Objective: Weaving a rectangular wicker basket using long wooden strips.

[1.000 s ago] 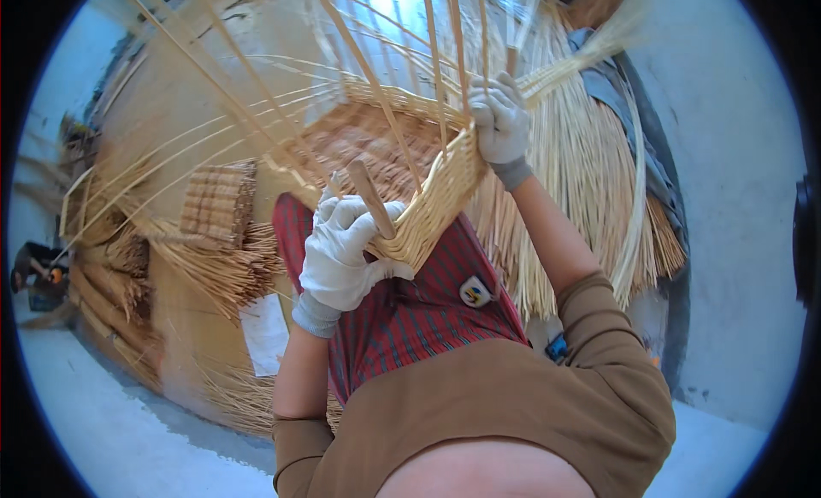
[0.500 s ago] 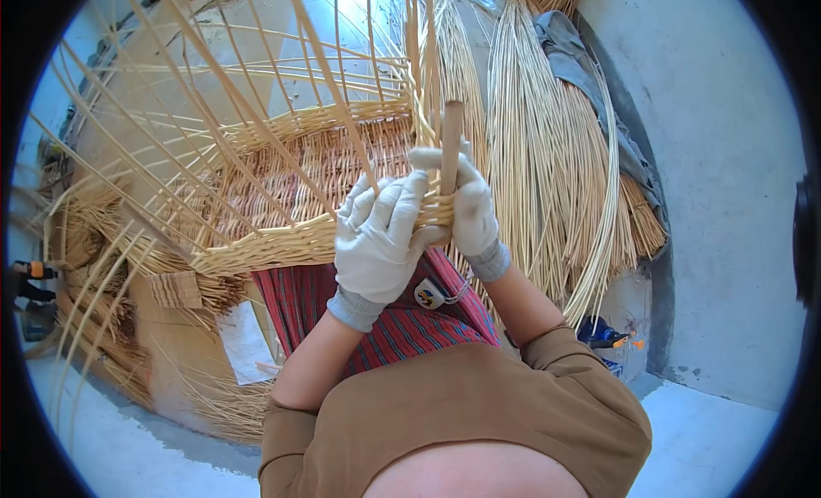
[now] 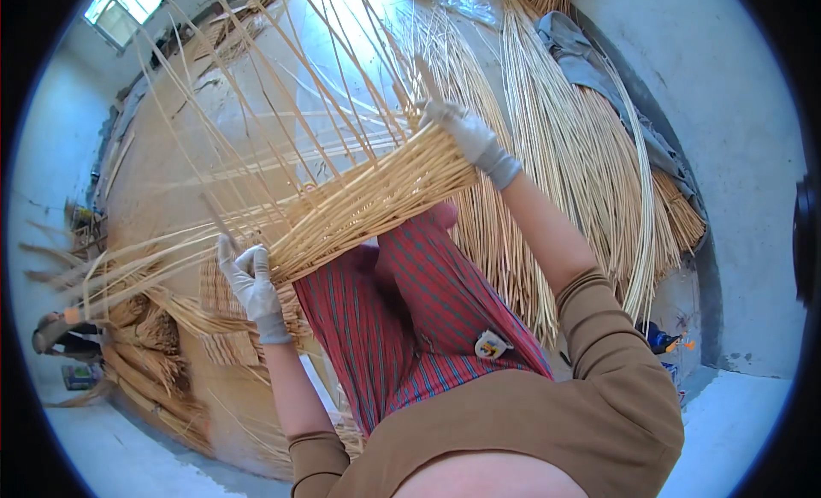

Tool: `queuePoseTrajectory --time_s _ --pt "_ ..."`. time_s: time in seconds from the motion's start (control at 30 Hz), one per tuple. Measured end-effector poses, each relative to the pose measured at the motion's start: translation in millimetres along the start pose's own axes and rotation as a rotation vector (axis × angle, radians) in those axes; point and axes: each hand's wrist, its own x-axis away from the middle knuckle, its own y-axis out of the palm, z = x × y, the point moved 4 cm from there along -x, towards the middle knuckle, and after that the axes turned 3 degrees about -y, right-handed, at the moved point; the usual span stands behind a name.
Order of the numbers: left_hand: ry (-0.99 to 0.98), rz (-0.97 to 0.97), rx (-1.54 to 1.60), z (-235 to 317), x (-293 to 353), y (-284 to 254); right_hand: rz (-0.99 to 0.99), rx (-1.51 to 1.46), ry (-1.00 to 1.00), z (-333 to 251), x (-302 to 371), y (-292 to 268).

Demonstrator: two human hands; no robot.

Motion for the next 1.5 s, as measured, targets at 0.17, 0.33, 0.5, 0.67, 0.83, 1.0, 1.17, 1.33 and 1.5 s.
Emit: queuePoseTrajectory --time_s 0.17,0.33,0.5,0.67,0.83,1.0,1.17,1.33,1.5 --pt "-0.05 0.126 -0.113 -60.7 -22.0 14.9 -0.03 -0.058 -0.108 68.8 -29.8 6.6" --pt "-0.031 0.118 0.114 -90.9 -30.1 14.3 -0.073 0.008 -0.108 95.1 -26.7 2.7" --pt "-0.037 0.182 0.242 -89.0 -45.8 -8.2 0.051 0.057 -0.382 75.8 -14.5 5.7" --pt "-0.204 -0.266 0.068 -68.2 -75.7 -9.5 0.102 -0.049 -0.225 18.2 10.4 7.3" --pt "-0.159 -0.328 0.569 -8.5 -49.8 -19.6 -0.098 -0.295 -0.258 -50.4 39.6 -21.2" --pt "-0.276 -0.09 0.554 29.9 11.5 -26.9 0.016 -0.164 -0.207 -43.9 34.8 -43.9" --pt "-0.409 0.004 0.62 28.3 56.0 -30.6 0.063 0.044 0.078 -15.9 6.2 -36.7" --pt "-0.32 -0.029 0.67 16.7 78.1 -35.6 -0.144 -0.076 -0.107 -14.5 25.9 -23.1" --pt "-0.241 0.011 0.648 -2.8 73.8 -31.3 -0.065 -0.081 -0.066 -22.7 43.8 -5.4"
